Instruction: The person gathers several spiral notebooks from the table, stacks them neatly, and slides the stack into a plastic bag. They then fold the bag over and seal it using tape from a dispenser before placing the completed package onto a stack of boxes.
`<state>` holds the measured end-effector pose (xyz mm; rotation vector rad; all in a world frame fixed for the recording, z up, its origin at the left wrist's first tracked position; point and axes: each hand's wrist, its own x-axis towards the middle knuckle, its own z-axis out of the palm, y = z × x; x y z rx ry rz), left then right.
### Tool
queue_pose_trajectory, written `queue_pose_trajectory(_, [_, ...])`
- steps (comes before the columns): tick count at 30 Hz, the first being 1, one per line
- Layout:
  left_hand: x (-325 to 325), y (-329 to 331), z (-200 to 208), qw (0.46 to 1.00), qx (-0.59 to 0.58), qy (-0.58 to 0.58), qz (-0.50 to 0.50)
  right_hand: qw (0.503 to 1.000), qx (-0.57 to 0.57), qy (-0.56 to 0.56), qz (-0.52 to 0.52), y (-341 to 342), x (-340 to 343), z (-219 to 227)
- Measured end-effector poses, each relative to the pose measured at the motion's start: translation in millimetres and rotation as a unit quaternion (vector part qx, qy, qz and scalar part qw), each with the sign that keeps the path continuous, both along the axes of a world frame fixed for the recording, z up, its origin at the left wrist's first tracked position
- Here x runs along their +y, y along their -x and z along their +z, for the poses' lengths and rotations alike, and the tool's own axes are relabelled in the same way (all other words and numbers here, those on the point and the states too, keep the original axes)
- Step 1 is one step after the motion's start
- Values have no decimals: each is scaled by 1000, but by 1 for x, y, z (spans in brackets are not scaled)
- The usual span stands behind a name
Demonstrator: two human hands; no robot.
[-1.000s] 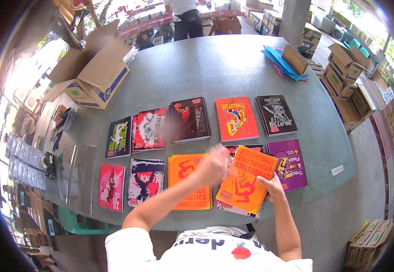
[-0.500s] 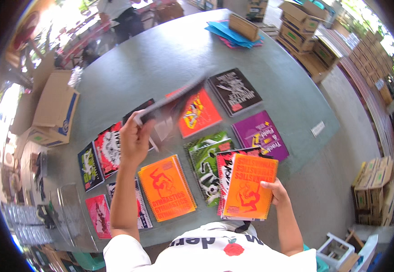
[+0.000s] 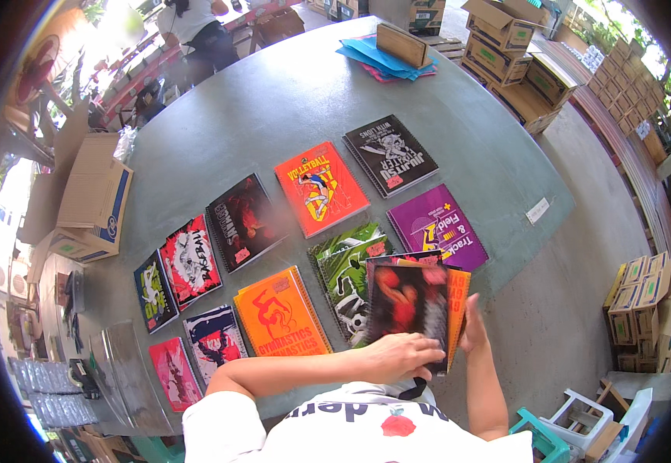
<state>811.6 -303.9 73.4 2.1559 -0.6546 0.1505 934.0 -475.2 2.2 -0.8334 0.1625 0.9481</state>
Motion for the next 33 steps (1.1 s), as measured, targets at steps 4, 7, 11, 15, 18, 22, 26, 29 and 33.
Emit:
queue_pose_trajectory(4, [87,-77,-33,967,-108,-56,225,953,-209,193,107,7,-10,5])
queue_pose_trajectory(7, [163,-90,-75,817,-34,-307,486,976,-126,172,52,23,-24,13])
queue_pose_trajectory(11, [190,-88,-89,782,6,-497,375,987,-65,143,-22,39,-53,12])
queue_pose_trajectory(15, [195,-98,-23,846,-103,-224,473,987,-94,133,-11,47,-72,0])
queue_pose_trajectory(18, [142,-78,67,967,-63,99,228,994,48,62,-74,44,-85,-13])
queue_pose_trajectory(22, [73,-62,31,993,54,-14,-106,959,82,-272,-12,32,-94,-24])
queue_pose_trajectory(26, [65,-25,-28,944,7,-197,264,992,-69,32,97,36,-102,-18])
queue_pose_trajectory(29, [89,4,-48,851,180,-182,459,969,-183,151,70,57,-99,-11])
queue_pose_trajectory(33, [112,12,-73,791,205,-75,571,993,-48,102,-45,49,-92,-23])
